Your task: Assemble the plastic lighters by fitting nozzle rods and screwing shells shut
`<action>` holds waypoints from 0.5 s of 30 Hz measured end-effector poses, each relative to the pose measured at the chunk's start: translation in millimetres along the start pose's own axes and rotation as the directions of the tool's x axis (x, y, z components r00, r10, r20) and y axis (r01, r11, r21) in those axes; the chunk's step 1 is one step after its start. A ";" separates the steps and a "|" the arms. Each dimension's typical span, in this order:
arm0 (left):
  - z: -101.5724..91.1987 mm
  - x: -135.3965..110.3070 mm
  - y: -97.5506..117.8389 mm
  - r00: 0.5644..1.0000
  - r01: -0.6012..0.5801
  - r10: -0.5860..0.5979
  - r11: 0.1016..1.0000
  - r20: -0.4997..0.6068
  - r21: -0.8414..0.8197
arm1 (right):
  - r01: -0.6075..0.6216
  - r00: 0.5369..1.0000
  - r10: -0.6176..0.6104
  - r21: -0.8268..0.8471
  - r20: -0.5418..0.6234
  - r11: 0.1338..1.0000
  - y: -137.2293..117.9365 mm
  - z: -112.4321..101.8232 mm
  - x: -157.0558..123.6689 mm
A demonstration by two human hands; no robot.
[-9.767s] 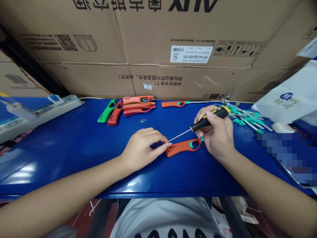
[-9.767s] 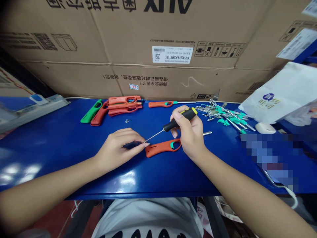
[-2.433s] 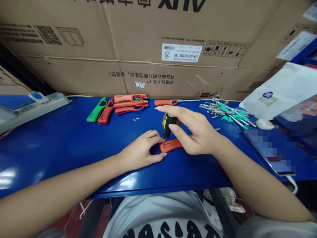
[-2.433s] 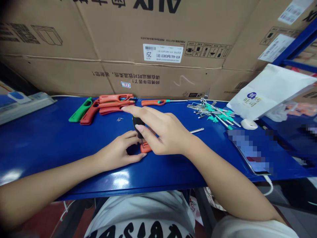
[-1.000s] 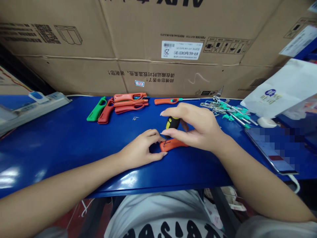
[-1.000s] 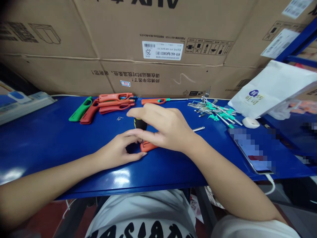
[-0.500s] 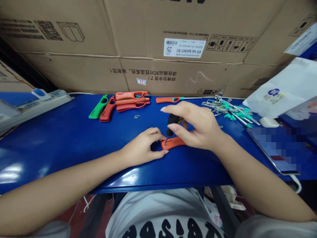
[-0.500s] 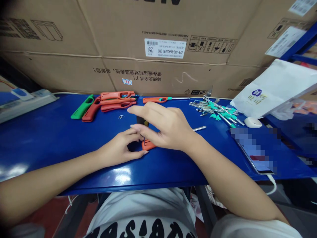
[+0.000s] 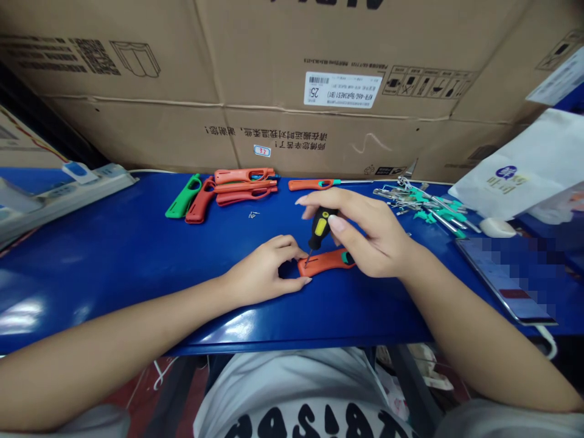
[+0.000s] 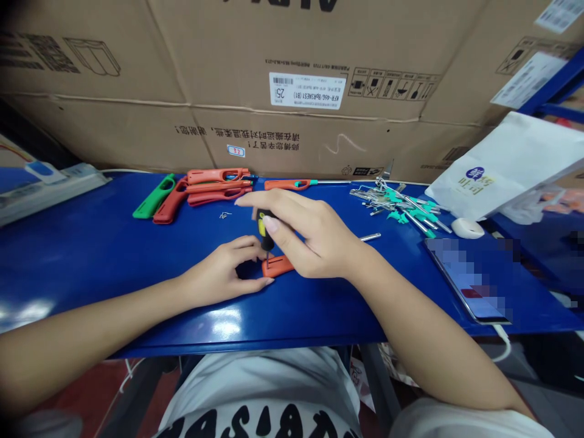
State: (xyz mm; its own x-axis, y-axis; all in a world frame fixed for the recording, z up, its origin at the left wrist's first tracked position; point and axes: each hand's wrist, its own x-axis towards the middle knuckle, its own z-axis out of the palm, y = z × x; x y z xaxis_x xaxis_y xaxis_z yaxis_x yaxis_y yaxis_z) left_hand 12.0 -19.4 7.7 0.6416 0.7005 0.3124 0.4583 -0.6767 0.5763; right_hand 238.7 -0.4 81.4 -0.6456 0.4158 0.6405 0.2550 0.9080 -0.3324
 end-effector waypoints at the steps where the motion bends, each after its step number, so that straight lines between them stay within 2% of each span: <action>1: 0.1 -0.1 0.0 1.000 0.006 -0.006 1.000 0.001 0.004 | -0.015 1.000 0.015 0.053 0.013 0.998 -0.9 0.2 0.2; 4: 0.4 -0.2 -0.3 1.000 0.002 -0.002 1.000 0.003 0.003 | -0.016 1.000 0.017 0.045 -0.019 0.999 -1.4 2.6 0.7; 7: 0.7 -0.2 -0.8 1.000 -0.001 0.001 1.000 0.011 -0.012 | 0.032 0.994 -0.046 -0.146 -0.096 0.989 0.4 4.6 -0.5; 9: 0.7 -0.1 -1.0 1.000 -0.001 0.001 1.000 0.011 -0.017 | 0.054 0.993 -0.076 -0.224 -0.093 0.973 1.0 4.4 -2.0; 15: 1.2 -0.5 -0.9 1.000 -0.006 0.006 1.000 -0.005 0.003 | -0.001 1.000 0.001 0.037 -0.021 0.999 -2.1 5.3 -2.9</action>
State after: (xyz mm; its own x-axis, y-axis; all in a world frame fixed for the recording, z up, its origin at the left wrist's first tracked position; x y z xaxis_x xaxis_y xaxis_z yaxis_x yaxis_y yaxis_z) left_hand 12.0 -19.5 6.2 0.6417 0.6972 0.3196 0.4560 -0.6819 0.5720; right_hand 236.2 -3.7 76.6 -0.6302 0.4181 0.6542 0.2285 0.9052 -0.3584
